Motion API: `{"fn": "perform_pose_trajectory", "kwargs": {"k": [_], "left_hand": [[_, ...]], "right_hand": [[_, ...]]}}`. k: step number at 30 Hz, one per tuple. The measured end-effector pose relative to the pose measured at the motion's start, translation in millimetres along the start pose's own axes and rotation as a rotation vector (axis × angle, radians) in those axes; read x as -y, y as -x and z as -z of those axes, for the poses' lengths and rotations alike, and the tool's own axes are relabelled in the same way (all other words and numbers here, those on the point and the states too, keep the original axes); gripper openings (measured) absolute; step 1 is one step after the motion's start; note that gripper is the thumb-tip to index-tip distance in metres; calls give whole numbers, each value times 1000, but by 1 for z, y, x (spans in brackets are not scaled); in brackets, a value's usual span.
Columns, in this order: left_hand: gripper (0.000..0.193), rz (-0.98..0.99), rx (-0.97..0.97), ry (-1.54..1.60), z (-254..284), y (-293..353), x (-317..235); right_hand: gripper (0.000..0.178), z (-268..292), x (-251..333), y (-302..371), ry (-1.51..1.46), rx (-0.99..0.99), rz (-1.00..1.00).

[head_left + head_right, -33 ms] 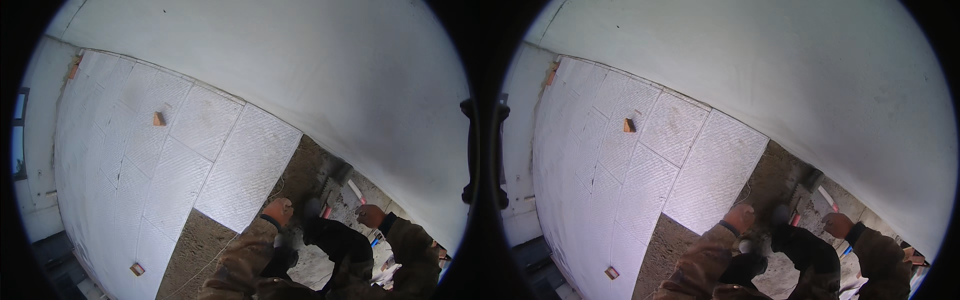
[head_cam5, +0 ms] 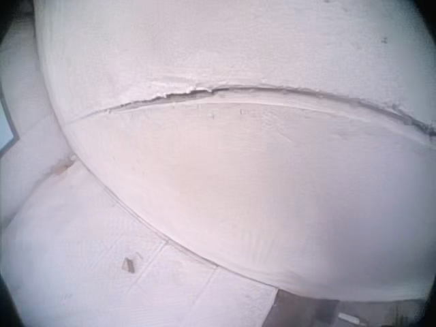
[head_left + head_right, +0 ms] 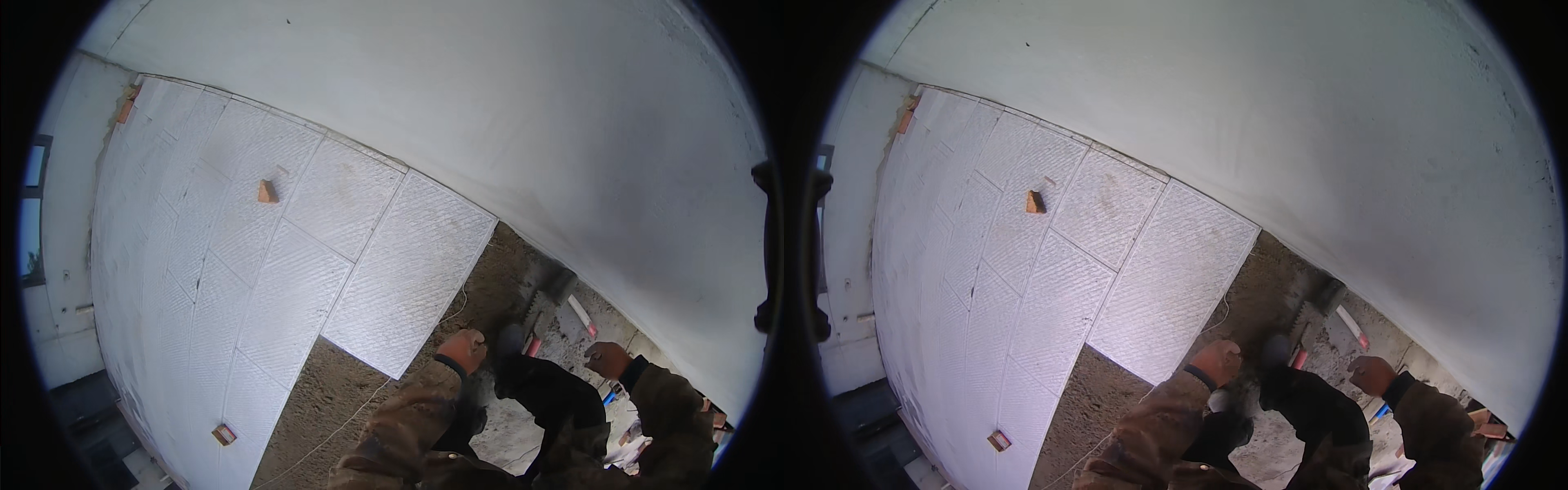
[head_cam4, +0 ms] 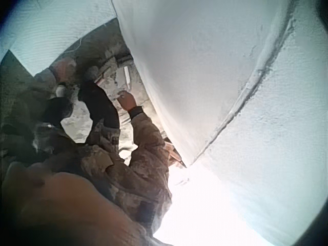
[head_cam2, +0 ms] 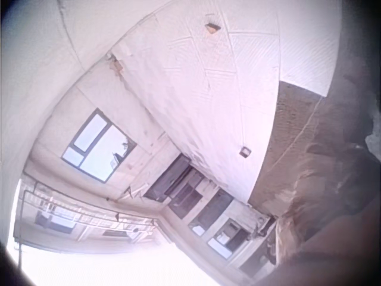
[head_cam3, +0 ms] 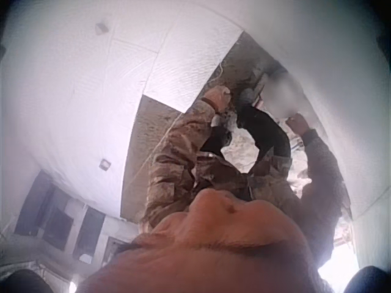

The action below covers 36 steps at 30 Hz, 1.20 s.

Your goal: The person places a large white tile onto a bed of mortar on the floor, then uses a rubber mallet to tap it into place. They check alignment with a string line and adjust the tile position accordingly. The person also handles a blue foam sheet near the end of the clip.

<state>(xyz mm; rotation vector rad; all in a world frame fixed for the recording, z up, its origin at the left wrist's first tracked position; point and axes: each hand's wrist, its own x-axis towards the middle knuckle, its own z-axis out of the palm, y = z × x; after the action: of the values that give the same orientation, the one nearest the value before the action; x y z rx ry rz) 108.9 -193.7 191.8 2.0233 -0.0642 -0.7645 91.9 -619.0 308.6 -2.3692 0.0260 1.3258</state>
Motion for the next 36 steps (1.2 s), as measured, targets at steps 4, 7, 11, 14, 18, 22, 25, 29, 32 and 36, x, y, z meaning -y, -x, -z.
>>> {"fn": "perform_pose_trajectory", "kwargs": {"k": [4, 7, 11, 14, 18, 22, 25, 29, 32, 36], "left_hand": [[30, 20, 86, 108, -46, 67, -30], [28, 216, 175, 239, -58, 135, -37], [26, 480, 81, 203, -68, 244, -22], [27, 542, -259, 113, -75, 332, -13], [28, 693, -220, 65, -54, 430, -15], [30, 732, -536, 324, -55, 509, -44], [30, 881, -690, 589, -73, 541, -65], [31, 842, -692, 627, -96, 562, -82], [29, 938, -752, 751, -117, 569, -97], [26, 959, -877, 854, -144, 575, -123]], "right_hand": [[23, -32, -49, 95, 34, -58, -93], [22, -54, -59, 160, -447, 183, -626], [24, -39, -32, 212, -434, 329, -503], [11, 1, 6, 217, -91, 328, -135], [23, 41, 52, 209, 280, 37, 217], [19, 71, 96, 210, 103, -139, 335], [12, 90, 138, 226, -53, 32, 111], [19, 102, 185, 240, 195, 255, 282], [37, 96, 207, 231, -18, 433, 32], [25, 92, 209, 211, 112, 283, 179]]}}
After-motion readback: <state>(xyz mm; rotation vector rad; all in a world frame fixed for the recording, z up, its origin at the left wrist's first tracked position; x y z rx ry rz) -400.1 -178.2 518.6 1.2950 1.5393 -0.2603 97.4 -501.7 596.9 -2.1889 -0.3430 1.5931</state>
